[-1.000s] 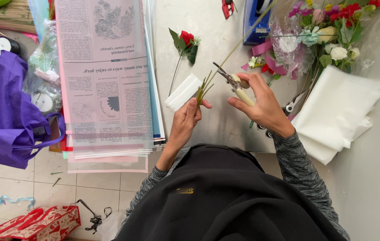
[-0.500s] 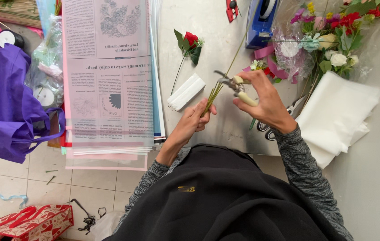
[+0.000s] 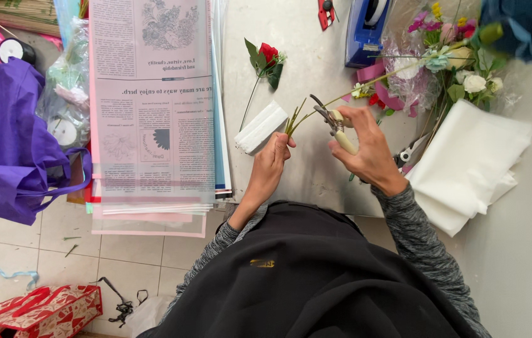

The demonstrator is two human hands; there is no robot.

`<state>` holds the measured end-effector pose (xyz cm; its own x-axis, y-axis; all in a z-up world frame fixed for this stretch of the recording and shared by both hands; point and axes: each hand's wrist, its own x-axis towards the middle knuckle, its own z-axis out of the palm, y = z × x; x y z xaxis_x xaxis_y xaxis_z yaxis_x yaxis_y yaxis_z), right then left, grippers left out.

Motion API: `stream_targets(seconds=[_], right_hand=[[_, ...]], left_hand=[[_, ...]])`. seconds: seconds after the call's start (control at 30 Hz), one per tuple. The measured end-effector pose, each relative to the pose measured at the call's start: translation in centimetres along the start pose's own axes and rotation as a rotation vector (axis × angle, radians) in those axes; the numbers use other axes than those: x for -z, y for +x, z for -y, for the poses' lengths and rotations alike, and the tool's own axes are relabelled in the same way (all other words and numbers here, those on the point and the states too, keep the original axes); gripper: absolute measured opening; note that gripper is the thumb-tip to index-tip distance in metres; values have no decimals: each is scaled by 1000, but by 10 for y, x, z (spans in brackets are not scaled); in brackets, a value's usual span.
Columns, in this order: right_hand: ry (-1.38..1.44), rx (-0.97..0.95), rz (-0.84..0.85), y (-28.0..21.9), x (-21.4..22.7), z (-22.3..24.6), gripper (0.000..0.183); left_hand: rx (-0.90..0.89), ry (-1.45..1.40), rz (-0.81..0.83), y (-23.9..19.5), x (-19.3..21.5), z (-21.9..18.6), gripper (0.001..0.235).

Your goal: The person cuts a white rectangular block of foam with a utility knife and then uses pliers to grip and bend the wire stems of artificial flowers on a workspace.

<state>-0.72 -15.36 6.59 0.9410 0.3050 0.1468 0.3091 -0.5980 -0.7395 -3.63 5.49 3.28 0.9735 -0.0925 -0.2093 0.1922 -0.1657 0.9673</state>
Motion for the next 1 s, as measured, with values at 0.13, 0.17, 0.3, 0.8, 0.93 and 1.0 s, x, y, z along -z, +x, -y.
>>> stream_targets(seconds=[0.13, 0.17, 0.3, 0.8, 0.93, 1.0], right_hand=[[-14, -15, -58, -4, -14, -3, 51], [-13, -15, -58, -4, -17, -4, 51], [-190, 32, -80, -7, -30, -4, 54], [-116, 84, -207, -7, -59, -13, 61], [-129, 81, -220, -9, -70, -17, 65], [-53, 74, -226, -10, -74, -18, 61]], left_hand=[[-41, 6, -25, 1, -1, 1, 38], [-40, 7, -26, 1, -1, 1, 38], [-62, 20, -37, 3, 1, 3, 37], [-43, -3, -23, 15, 3, 5, 40], [-18, -95, -5, 20, 2, 22, 36], [18, -220, 27, 23, -2, 22, 34]])
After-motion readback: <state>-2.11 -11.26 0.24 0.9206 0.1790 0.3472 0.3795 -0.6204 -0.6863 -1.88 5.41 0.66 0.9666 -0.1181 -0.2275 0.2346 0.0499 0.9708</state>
